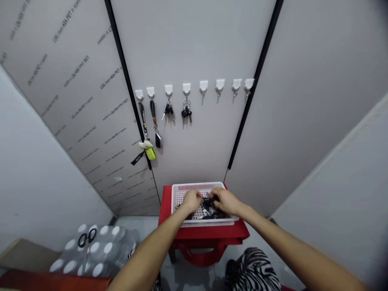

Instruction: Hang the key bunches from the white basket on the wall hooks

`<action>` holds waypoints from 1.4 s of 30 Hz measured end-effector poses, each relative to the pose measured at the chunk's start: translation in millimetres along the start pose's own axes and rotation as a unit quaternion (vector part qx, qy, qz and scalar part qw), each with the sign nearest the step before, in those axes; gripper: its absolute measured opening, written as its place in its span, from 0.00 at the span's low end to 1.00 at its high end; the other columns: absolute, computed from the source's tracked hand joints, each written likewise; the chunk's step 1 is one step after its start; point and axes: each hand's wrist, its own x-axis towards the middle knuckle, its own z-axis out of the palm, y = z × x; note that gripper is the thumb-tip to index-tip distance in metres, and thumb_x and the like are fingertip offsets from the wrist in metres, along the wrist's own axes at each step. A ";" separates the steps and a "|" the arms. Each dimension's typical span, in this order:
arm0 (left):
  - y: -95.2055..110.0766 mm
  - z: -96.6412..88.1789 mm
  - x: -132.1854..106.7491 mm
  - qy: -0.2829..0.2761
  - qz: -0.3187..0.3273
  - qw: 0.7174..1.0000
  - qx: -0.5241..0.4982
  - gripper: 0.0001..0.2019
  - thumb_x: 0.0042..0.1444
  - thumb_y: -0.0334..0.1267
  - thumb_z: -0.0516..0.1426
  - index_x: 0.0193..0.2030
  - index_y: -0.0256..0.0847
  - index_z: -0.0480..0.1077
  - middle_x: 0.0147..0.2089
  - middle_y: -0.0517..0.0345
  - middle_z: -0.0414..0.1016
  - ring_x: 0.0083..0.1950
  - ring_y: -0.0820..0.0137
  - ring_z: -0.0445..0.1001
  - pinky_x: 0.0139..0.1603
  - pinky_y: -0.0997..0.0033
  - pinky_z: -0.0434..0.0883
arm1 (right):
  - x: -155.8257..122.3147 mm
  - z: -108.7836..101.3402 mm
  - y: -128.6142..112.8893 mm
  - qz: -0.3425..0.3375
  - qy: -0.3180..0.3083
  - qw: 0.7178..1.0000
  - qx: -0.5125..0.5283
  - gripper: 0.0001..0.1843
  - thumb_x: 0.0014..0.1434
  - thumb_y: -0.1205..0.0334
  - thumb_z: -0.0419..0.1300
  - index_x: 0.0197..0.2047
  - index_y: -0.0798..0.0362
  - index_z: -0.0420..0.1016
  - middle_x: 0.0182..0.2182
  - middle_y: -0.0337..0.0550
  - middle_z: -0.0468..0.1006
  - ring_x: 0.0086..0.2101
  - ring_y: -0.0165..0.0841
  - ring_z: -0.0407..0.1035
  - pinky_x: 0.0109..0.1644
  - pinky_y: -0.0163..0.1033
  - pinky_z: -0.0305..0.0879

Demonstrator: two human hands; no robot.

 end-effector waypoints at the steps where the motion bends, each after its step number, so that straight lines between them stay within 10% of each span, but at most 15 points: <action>1: -0.2 -4.3 1.3 0.007 0.011 1.000 -0.021 0.09 0.40 0.28 0.48 0.27 0.35 0.67 0.26 0.57 0.69 0.28 0.75 0.65 0.30 0.77 0.61 | -1.2 -0.9 1.7 0.000 0.003 1.000 0.011 0.11 0.37 0.72 0.48 0.27 0.55 0.65 0.27 0.42 0.68 0.30 0.29 0.59 0.35 0.32 0.54; 13: 28.2 -65.1 11.5 -0.078 0.107 0.944 -0.301 0.09 0.37 0.26 0.52 0.30 0.34 0.62 0.19 0.67 0.59 0.20 0.83 0.58 0.23 0.81 0.57 | 19.6 -16.3 -35.0 -0.020 0.083 0.944 0.318 0.13 0.43 0.60 0.51 0.33 0.55 0.65 0.29 0.40 0.69 0.30 0.29 0.61 0.36 0.34 0.56; 19: 21.5 -66.0 1.1 -0.030 0.054 0.943 -0.326 0.09 0.36 0.29 0.53 0.29 0.33 0.61 0.21 0.64 0.62 0.23 0.81 0.61 0.26 0.79 0.58 | 30.4 -20.1 -43.8 0.097 0.125 0.845 0.511 0.11 0.41 0.55 0.51 0.23 0.55 0.60 0.16 0.32 0.60 0.17 0.22 0.55 0.19 0.29 0.52; 27: 17.9 -62.2 -5.7 -0.016 0.003 0.907 -0.420 0.09 0.37 0.35 0.53 0.27 0.34 0.60 0.19 0.64 0.63 0.20 0.80 0.62 0.24 0.79 0.59 | 32.0 -31.0 -50.5 0.106 0.159 0.750 0.633 0.12 0.37 0.57 0.55 0.23 0.54 0.58 0.18 0.32 0.63 0.19 0.22 0.57 0.21 0.29 0.55; 32: 40.9 -83.7 7.1 0.088 0.060 0.933 -0.344 0.04 0.40 0.31 0.49 0.21 0.33 0.61 0.16 0.66 0.59 0.17 0.83 0.56 0.21 0.80 0.57 | 31.5 -39.9 -54.1 0.092 0.130 0.770 0.619 0.11 0.40 0.59 0.53 0.30 0.54 0.61 0.20 0.34 0.66 0.22 0.24 0.60 0.25 0.30 0.55; 37: 80.6 -113.2 20.0 0.066 0.181 0.954 -0.229 0.09 0.36 0.24 0.49 0.28 0.34 0.63 0.18 0.67 0.59 0.19 0.82 0.58 0.21 0.82 0.57 | 43.7 -61.5 -56.6 0.056 0.173 0.828 0.530 0.12 0.39 0.58 0.54 0.28 0.57 0.65 0.20 0.36 0.66 0.23 0.24 0.59 0.25 0.30 0.53; 42: 119.3 -149.4 37.1 0.129 0.264 0.939 -0.175 0.11 0.38 0.25 0.50 0.32 0.36 0.62 0.23 0.63 0.63 0.24 0.81 0.62 0.26 0.81 0.61 | 69.9 -109.2 -61.3 0.017 0.242 0.809 0.536 0.10 0.38 0.59 0.55 0.25 0.56 0.64 0.17 0.34 0.64 0.19 0.22 0.57 0.21 0.29 0.51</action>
